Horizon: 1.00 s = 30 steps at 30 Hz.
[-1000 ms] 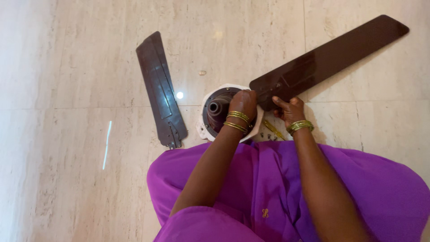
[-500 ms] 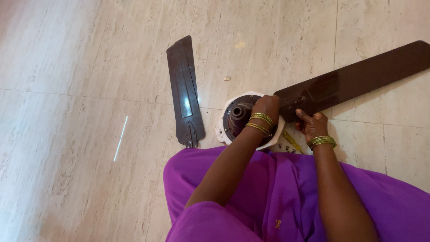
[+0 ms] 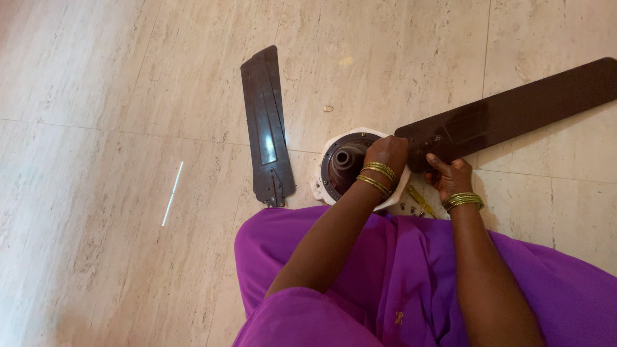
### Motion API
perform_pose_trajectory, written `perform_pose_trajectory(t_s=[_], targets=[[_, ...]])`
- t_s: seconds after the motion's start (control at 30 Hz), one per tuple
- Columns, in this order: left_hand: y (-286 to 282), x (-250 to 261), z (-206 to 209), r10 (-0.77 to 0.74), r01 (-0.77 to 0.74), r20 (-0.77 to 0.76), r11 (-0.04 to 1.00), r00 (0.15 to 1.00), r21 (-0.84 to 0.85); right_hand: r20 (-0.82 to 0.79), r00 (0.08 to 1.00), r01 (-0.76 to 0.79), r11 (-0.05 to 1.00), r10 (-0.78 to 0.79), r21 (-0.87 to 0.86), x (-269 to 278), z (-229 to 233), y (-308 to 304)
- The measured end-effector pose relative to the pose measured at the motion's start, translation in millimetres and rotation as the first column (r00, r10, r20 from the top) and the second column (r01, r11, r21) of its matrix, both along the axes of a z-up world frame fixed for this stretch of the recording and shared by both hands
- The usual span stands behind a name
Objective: The person attaches two fan blades to the motor housing using a screwdriver. They tighten the screws on each blade to secure them in place.
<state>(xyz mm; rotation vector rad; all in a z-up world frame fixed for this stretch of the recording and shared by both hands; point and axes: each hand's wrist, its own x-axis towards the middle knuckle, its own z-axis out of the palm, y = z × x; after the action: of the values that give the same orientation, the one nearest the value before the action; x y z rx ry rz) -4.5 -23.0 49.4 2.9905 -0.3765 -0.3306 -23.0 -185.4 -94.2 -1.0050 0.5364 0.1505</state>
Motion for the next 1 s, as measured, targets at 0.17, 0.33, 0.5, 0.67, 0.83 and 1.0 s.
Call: perform_pose_trajectory(t_s=[0.17,0.33,0.5,0.67,0.83,1.0], targets=[[5.7,-5.1,-6.0,-0.075,0.078,0.096,0.997,0.993,-0.025,0.002,1.000,-0.007,1.000,0.007,-0.001,0.1,0.6,0.1],[11.1,-11.8,-15.2,-0.088,0.095,0.149,0.995,0.985,-0.040,0.034,0.999,-0.024,0.999,0.024,0.021,-1.4,2.4,1.0],[8.9,-10.9,-24.9,-0.124,0.130,0.174,0.991,0.977,-0.022,0.036,0.999,-0.034,0.999,0.034,-0.006,-1.4,5.2,2.9],[11.6,-15.6,-27.8,-0.112,0.126,0.180,0.989,0.977,-0.073,0.014,0.999,-0.036,0.999,0.036,-0.011,-4.5,4.9,1.2],[9.5,-18.4,-21.7,-0.064,0.080,0.191,0.994,0.979,-0.076,0.025,0.999,-0.022,0.998,0.023,-0.065,-1.7,1.2,1.1],[4.8,-16.8,-14.7,-0.017,0.019,0.159,1.000,0.987,-0.012,0.036,0.999,-0.017,0.997,0.019,-0.075,-1.1,-4.1,3.4]])
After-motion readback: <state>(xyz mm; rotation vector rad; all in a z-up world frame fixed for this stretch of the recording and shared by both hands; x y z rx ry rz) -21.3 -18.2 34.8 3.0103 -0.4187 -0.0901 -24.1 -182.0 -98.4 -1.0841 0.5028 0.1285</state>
